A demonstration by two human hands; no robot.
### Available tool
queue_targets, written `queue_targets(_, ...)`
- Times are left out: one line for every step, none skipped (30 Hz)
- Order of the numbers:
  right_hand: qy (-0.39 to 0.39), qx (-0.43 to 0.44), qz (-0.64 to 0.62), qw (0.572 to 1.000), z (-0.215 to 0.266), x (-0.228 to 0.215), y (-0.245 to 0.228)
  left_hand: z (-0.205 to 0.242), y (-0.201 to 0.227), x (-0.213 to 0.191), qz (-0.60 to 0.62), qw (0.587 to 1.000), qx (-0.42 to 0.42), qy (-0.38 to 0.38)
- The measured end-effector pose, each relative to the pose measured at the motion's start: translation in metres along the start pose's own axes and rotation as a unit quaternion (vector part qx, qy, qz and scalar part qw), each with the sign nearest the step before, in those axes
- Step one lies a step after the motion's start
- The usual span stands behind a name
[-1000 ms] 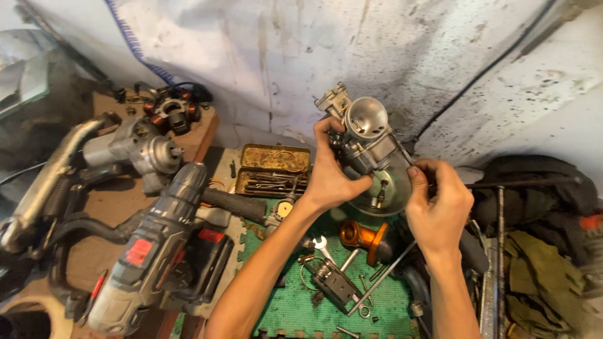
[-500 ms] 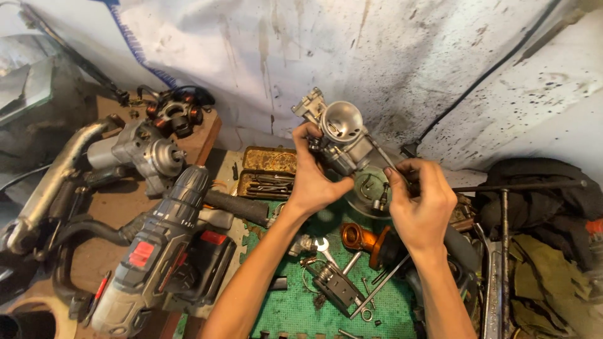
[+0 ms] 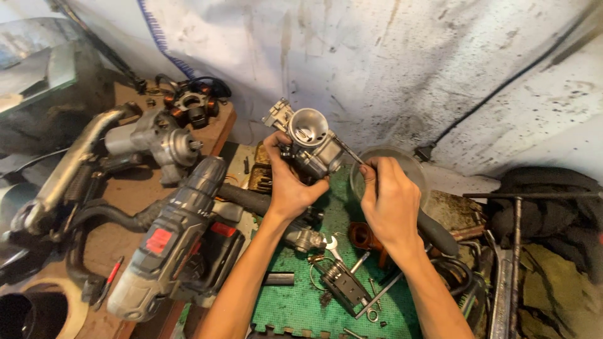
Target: The person assembles a carburetor by hand, inserting small components and tightening them with a screwdriver. They then attach a metal cover to the carburetor body and secure it using a wrench. The person continues to adjust and tighten various parts of the assembly using the screwdriver and wrench.
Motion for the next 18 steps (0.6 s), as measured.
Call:
queue_targets(-0.003, -0.005, -0.004, 1.000, 0.000, 0.001, -0.002, 0.002, 0.001, -0.002, -0.005, 1.000, 0.001, 0.006)
queue_targets(-0.003, -0.008, -0.003, 1.000, 0.000, 0.002, -0.004, 0.004, 0.004, -0.005, -0.038, 0.999, 0.020, 0.005)
queue_targets(-0.005, -0.011, -0.001, 1.000, 0.000, 0.003, -0.006, 0.007, 0.006, -0.006, -0.071, 0.997, 0.038, 0.006)
queue_targets(-0.009, -0.016, -0.005, 1.000, 0.001, 0.005, -0.008, 0.009, 0.009, -0.010, -0.075, 0.996, 0.038, 0.012)
queue_targets(-0.010, -0.018, -0.002, 1.000, 0.001, 0.005, -0.009, 0.010, 0.008, -0.011, -0.053, 0.998, 0.019, 0.005)
queue_targets(-0.011, -0.019, 0.000, 1.000, 0.002, 0.004, -0.009, 0.010, 0.007, -0.011, -0.032, 0.999, -0.001, -0.002)
queue_targets(-0.012, -0.020, 0.000, 1.000, 0.001, 0.003, -0.013, 0.011, 0.009, -0.011, -0.032, 0.999, -0.001, -0.001)
queue_targets(-0.007, -0.012, -0.011, 1.000, 0.000, 0.001, -0.016, 0.012, 0.010, -0.012, -0.029, 0.999, -0.020, 0.002)
queue_targets(0.001, -0.002, -0.021, 1.000, -0.002, -0.003, -0.019, 0.011, 0.011, -0.011, -0.025, 0.999, -0.039, 0.003)
queue_targets(0.002, -0.002, -0.020, 1.000, -0.001, -0.002, -0.017, 0.011, 0.010, -0.010, -0.024, 0.999, -0.039, 0.002)
queue_targets(0.000, -0.007, -0.026, 1.000, 0.001, -0.001, -0.015, 0.012, 0.010, -0.010, -0.030, 0.999, -0.033, 0.003)
queue_targets(-0.002, -0.011, -0.033, 0.999, 0.003, 0.001, -0.014, 0.013, 0.010, -0.010, -0.036, 0.999, -0.028, 0.004)
queue_targets(-0.002, -0.011, -0.032, 0.999, 0.005, 0.003, -0.009, 0.015, 0.008, -0.012, -0.036, 0.999, -0.027, 0.004)
queue_targets(-0.019, -0.013, -0.061, 0.998, 0.006, 0.007, -0.004, 0.017, 0.008, -0.013, -0.042, 0.999, -0.014, 0.000)
queue_targets(-0.039, -0.016, -0.091, 0.995, 0.009, 0.011, 0.001, 0.021, 0.008, -0.015, -0.048, 0.999, -0.002, -0.003)
queue_targets(-0.041, -0.016, -0.091, 0.995, 0.011, 0.014, 0.017, 0.022, 0.007, -0.018, -0.048, 0.999, -0.002, -0.001)
queue_targets(-0.145, 0.100, -0.218, 0.960, 0.013, 0.029, 0.041, 0.023, 0.007, -0.020, -0.053, 0.998, 0.011, -0.015)
queue_targets(-0.244, 0.211, -0.336, 0.885, 0.019, 0.045, 0.061, 0.025, 0.008, -0.023, -0.058, 0.998, 0.023, -0.029)
Point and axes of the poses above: each hand's wrist, its own z-axis away from the middle knuckle, its own x-axis out of the palm, y = z × x, the point moved 4 cm from there along -z, towards the middle knuckle, and after that the axes turned 10 degrees about -y, right-handed, at the moved point
